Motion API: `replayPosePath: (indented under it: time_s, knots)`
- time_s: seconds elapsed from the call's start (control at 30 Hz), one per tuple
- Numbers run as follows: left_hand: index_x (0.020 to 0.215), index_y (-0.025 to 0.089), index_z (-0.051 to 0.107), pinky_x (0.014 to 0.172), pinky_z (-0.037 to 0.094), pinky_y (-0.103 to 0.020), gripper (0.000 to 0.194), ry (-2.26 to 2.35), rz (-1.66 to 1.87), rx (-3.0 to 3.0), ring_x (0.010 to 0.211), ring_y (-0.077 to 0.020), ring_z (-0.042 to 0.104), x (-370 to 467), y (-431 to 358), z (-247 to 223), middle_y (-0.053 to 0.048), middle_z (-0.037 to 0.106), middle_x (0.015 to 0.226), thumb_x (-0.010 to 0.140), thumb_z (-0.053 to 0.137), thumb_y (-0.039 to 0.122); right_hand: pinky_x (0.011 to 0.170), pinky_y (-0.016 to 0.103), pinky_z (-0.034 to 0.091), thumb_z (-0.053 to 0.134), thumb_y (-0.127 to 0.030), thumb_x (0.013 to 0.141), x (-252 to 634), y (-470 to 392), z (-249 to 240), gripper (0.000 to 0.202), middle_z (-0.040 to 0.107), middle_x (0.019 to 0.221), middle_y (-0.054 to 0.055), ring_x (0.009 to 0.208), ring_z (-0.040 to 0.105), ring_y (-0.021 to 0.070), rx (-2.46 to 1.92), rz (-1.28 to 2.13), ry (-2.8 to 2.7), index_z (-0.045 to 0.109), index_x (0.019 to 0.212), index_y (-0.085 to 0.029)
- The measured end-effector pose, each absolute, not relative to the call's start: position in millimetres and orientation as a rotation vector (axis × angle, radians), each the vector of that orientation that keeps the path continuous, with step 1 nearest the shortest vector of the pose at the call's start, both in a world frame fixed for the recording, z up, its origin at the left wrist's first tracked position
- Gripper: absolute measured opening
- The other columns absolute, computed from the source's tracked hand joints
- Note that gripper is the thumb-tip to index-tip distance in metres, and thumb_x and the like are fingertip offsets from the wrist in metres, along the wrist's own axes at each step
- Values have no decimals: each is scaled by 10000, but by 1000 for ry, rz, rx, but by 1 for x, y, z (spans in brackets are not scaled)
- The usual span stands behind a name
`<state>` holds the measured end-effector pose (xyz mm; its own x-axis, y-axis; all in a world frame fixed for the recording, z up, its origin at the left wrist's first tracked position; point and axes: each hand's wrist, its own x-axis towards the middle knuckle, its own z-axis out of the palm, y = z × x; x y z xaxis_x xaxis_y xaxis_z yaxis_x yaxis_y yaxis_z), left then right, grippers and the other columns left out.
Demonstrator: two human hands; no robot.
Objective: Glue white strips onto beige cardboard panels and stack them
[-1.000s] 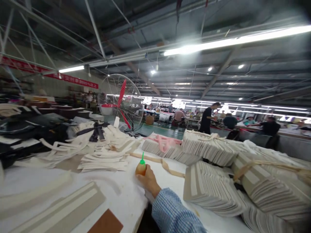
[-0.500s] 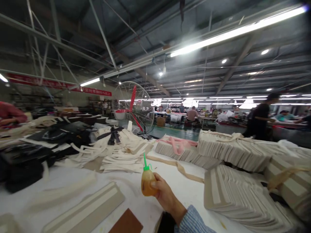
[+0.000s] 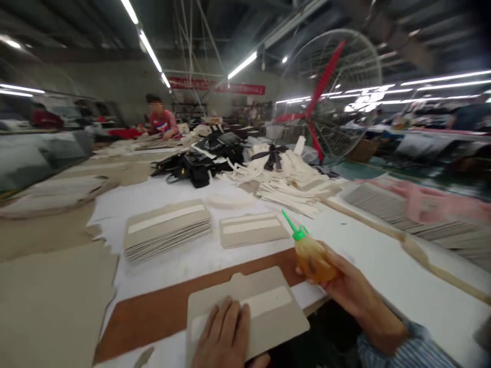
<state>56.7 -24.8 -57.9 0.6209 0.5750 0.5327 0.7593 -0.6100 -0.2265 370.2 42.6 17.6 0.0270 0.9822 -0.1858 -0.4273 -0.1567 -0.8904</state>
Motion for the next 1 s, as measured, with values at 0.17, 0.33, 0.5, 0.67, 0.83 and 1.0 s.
replayPosePath:
  time_s: [0.17, 0.33, 0.5, 0.67, 0.83, 1.0]
  knots:
    - [1468, 147, 554, 1095, 539, -453, 752, -1287, -542, -2493, 1300, -323, 642, 65, -37, -45, -125, 696, 1392, 959, 586, 700, 800, 407, 569, 841, -622, 709, 359, 32, 28, 549, 771, 1101, 86, 965, 725, 309, -1225, 1437, -1197, 649, 1081, -266]
    - [1427, 124, 573, 1115, 517, -503, 734, -1384, -636, -2538, 1294, -350, 638, 76, -44, -29, -131, 699, 1373, 985, 534, 708, 760, 378, 552, 815, -632, 728, 345, 26, 37, 522, 760, 1025, 66, 941, 693, 298, -1325, 1380, -1389, 654, 1064, -266]
    - [1420, 115, 587, 1134, 497, -520, 721, -1453, -619, -2592, 1312, -361, 623, 80, -46, -24, -133, 686, 1399, 999, 514, 696, 815, 410, 569, 821, -638, 705, 336, 26, 44, 563, 767, 1069, 82, 972, 698, 314, -1391, 1314, -1370, 665, 1098, -266]
    - [1441, 133, 579, 1212, 419, -497, 718, -1556, -644, -2632, 1370, -334, 576, 83, -50, -19, -114, 665, 1437, 1002, 517, 697, 780, 417, 596, 819, -655, 669, 329, 29, 47, 612, 773, 1059, 82, 985, 717, 324, -1417, 1356, -1185, 642, 1122, -284]
    - [1438, 144, 582, 1230, 378, -534, 689, -1616, -633, -2673, 1391, -343, 550, 84, -52, -10, -110, 650, 1455, 1020, 487, 684, 790, 413, 598, 878, -597, 616, 312, 36, 46, 713, 748, 1034, 61, 946, 711, 309, -1444, 1188, -1561, 588, 1185, -281]
    - [1482, 174, 537, 1227, 341, -603, 682, -1732, -617, -2730, 1413, -357, 503, 84, -54, -5, -94, 615, 1499, 1027, 468, 678, 730, 387, 567, 796, -539, 709, 274, 40, 61, 587, 751, 942, 40, 860, 711, 287, -1525, 927, -1890, 557, 1172, -269]
